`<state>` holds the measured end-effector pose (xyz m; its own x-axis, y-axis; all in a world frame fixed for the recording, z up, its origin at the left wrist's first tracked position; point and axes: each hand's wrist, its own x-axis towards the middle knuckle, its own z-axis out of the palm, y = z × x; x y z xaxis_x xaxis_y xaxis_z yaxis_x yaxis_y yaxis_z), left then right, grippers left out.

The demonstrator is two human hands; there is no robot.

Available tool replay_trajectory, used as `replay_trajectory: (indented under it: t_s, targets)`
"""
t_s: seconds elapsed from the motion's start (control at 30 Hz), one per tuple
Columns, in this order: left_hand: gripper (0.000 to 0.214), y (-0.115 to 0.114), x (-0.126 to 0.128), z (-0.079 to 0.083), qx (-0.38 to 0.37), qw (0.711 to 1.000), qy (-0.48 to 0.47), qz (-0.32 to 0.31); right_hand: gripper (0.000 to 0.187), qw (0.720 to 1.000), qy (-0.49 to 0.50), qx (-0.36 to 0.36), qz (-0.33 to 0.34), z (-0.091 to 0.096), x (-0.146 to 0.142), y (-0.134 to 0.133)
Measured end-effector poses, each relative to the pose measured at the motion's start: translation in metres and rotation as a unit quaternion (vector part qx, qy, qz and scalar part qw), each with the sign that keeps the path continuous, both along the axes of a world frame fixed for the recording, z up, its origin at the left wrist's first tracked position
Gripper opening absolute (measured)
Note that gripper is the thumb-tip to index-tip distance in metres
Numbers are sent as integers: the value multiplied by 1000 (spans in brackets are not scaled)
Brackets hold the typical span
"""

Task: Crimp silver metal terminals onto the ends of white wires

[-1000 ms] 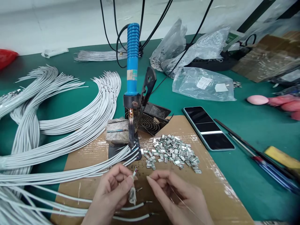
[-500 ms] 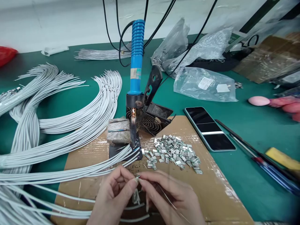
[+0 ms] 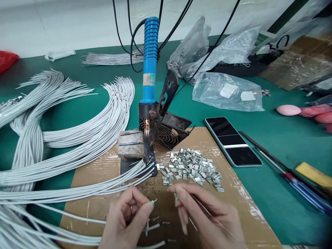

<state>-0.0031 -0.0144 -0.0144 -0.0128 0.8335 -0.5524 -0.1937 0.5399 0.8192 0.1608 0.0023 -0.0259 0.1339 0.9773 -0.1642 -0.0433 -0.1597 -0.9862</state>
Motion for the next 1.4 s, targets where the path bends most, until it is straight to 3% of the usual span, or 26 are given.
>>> replay_trajectory:
  t_s: [0.27, 0.37, 0.47, 0.57, 0.63, 0.7, 0.77, 0.87, 1.03, 1.27, 1.33, 1.4]
  targets:
    - [53, -4, -10, -7, -28, 997, -71, -21, 21, 975, 131, -159, 83, 4, -7, -1]
    - [55, -4, -9, -6, -29, 997, -68, -24, 17, 971, 136, -171, 95, 3, -13, -4]
    - [58, -5, -7, -6, -30, 998, -51, -27, 16, 996, 20, -36, 74, -2, -16, -8]
    - [58, -4, -6, -6, -36, 998, -50, -26, 14, 983, -117, 138, 6, -6, -15, -11]
    - [59, -4, -7, -5, -41, 998, -51, -20, 16, 981, -127, 139, -46, -7, -9, -8]
    - [61, -3, -8, -4, -54, 997, -57, -12, 11, 991, -89, 82, -52, -6, -3, -3]
    - [60, -2, -9, -3, -61, 996, -68, -5, 14, 998, -55, 37, 10, -5, 3, 1]
    - [55, -4, -10, -5, -43, 997, -70, 0, 12, 991, -52, 32, 119, -4, 6, 4]
    - [55, -6, -8, -6, -26, 999, -42, -1, 21, 967, -97, 103, 214, -3, 9, 4]
    - [58, -2, -5, -2, -23, 999, -47, -14, 32, 904, -234, 278, 224, -10, 15, -3]
    - [59, -2, -5, -1, -32, 997, -68, -25, 32, 892, -273, 297, 205, -10, 17, -7]
    - [60, -2, -7, 2, -45, 995, -81, -38, 29, 898, -275, 291, 183, -7, 22, -8]
